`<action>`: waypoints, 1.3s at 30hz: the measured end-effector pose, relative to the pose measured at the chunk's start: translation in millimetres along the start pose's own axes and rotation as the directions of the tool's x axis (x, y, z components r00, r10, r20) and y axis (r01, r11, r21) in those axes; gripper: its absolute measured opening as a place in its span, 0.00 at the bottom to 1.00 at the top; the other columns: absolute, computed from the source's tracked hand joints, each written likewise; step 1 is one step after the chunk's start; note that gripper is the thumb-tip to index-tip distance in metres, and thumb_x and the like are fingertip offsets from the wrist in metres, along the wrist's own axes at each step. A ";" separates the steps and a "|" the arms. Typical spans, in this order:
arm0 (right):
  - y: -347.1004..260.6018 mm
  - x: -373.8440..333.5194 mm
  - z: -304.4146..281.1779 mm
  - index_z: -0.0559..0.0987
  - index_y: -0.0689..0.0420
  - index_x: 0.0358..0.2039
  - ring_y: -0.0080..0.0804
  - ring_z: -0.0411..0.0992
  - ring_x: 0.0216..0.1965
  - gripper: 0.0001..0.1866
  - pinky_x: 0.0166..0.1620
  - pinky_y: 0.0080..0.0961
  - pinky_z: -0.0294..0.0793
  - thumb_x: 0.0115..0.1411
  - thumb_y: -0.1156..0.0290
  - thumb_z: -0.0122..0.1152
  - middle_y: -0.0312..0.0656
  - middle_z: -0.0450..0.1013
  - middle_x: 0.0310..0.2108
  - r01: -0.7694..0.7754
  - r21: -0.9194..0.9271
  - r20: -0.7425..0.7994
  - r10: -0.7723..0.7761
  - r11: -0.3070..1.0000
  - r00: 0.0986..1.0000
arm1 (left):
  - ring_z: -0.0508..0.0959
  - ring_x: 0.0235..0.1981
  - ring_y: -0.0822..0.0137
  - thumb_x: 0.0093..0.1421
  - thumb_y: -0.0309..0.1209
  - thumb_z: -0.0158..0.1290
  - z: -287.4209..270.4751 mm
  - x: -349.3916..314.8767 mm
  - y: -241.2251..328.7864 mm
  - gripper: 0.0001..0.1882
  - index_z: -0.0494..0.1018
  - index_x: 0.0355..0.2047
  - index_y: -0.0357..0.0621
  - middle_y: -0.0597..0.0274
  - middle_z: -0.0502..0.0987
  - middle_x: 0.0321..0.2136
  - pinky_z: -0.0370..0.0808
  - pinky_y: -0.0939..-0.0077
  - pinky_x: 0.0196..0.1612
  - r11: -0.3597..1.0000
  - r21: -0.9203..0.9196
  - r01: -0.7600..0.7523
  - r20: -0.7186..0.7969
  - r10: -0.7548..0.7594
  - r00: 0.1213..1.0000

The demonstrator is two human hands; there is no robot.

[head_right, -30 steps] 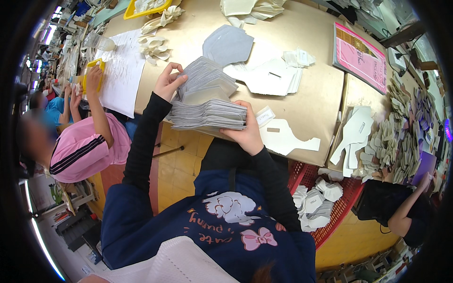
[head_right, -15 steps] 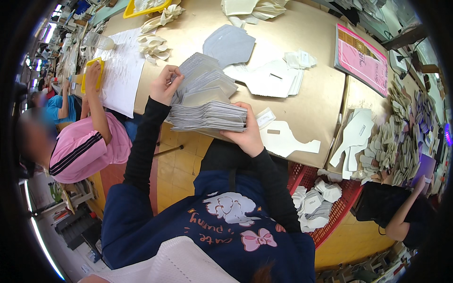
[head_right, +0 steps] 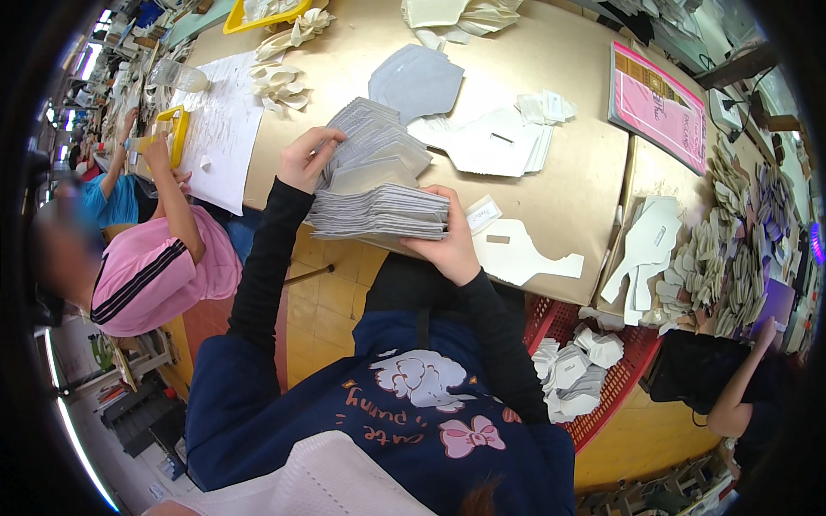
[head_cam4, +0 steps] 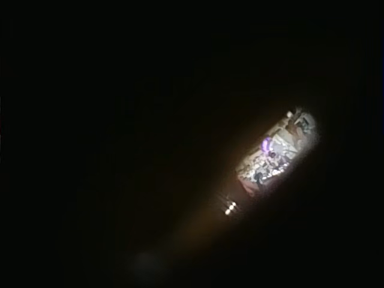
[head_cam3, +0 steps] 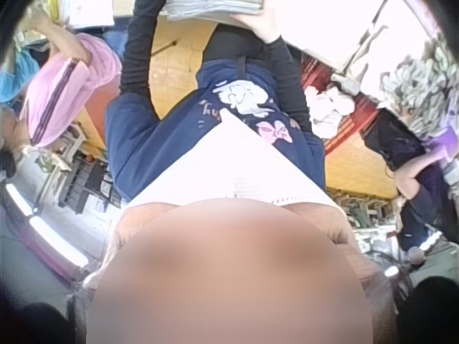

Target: The person walks to a workstation and begins assembling face masks by hand. They pick up white mask blanks and small rectangular inserts, place the inserts into the blanks, and stack the finished units. The person also handles gray fabric pieces and stacks them separately.

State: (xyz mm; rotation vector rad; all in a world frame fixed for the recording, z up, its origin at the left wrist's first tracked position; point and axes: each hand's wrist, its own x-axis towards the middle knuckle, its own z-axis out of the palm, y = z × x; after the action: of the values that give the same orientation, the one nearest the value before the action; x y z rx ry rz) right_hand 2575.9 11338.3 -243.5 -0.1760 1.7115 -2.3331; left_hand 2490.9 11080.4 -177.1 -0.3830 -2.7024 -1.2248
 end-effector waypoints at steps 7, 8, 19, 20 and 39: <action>0.3 0.5 -0.2 0.64 0.56 0.56 0.25 0.72 0.50 0.39 0.52 0.24 0.74 0.44 0.84 0.75 0.38 0.73 0.48 -0.007 -0.013 0.003 0.007 1.000 1.000 | 0.80 0.34 0.63 0.61 0.20 0.52 -4.3 -1.6 -0.3 0.09 0.79 0.40 0.41 0.55 0.78 0.34 0.75 0.74 0.39 0.998 0.044 -0.055 0.039 0.053 0.998; 0.4 0.6 -0.2 0.64 0.56 0.56 0.25 0.72 0.50 0.39 0.52 0.24 0.74 0.44 0.85 0.75 0.38 0.73 0.48 -0.005 -0.012 0.003 0.005 1.000 1.000 | 0.79 0.34 0.63 0.62 0.21 0.53 -4.1 -2.2 -2.1 0.08 0.78 0.40 0.41 0.55 0.78 0.33 0.74 0.75 0.39 0.995 0.050 -0.084 0.025 0.083 0.996; -0.4 1.0 0.3 0.64 0.56 0.56 0.25 0.73 0.49 0.39 0.52 0.24 0.74 0.44 0.84 0.75 0.37 0.73 0.48 -0.002 -0.020 -0.001 0.002 1.000 1.000 | 0.78 0.40 0.71 0.64 0.22 0.55 1.1 -4.6 -17.1 0.25 0.58 0.58 0.41 0.53 0.79 0.41 0.74 0.79 0.45 0.872 -0.423 0.246 0.080 -0.235 0.969; -0.8 1.1 0.5 0.64 0.56 0.56 0.25 0.73 0.49 0.39 0.52 0.24 0.74 0.44 0.84 0.75 0.37 0.73 0.48 0.007 -0.024 -0.004 -0.007 1.000 1.000 | 0.78 0.40 0.70 0.63 0.21 0.56 0.8 -4.6 -15.2 0.26 0.58 0.58 0.41 0.53 0.79 0.41 0.74 0.79 0.46 0.860 -0.451 0.240 0.091 -0.223 0.971; 2.6 0.7 1.0 0.65 0.56 0.56 0.27 0.71 0.51 0.39 0.54 0.24 0.71 0.44 0.82 0.74 0.38 0.71 0.48 -0.010 0.025 -0.019 0.010 1.000 1.000 | 0.77 0.43 0.68 0.65 0.21 0.55 -41.9 2.6 1.3 0.21 0.58 0.52 0.49 0.52 0.76 0.44 0.77 0.72 0.44 0.638 -0.732 -0.239 -0.554 -0.352 0.755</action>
State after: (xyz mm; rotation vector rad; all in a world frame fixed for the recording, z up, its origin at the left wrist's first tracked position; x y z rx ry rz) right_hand 2575.8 11336.5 -245.7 -0.1405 1.6870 -2.3553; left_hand 2490.1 11050.0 -148.0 0.0912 -1.4729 -2.0354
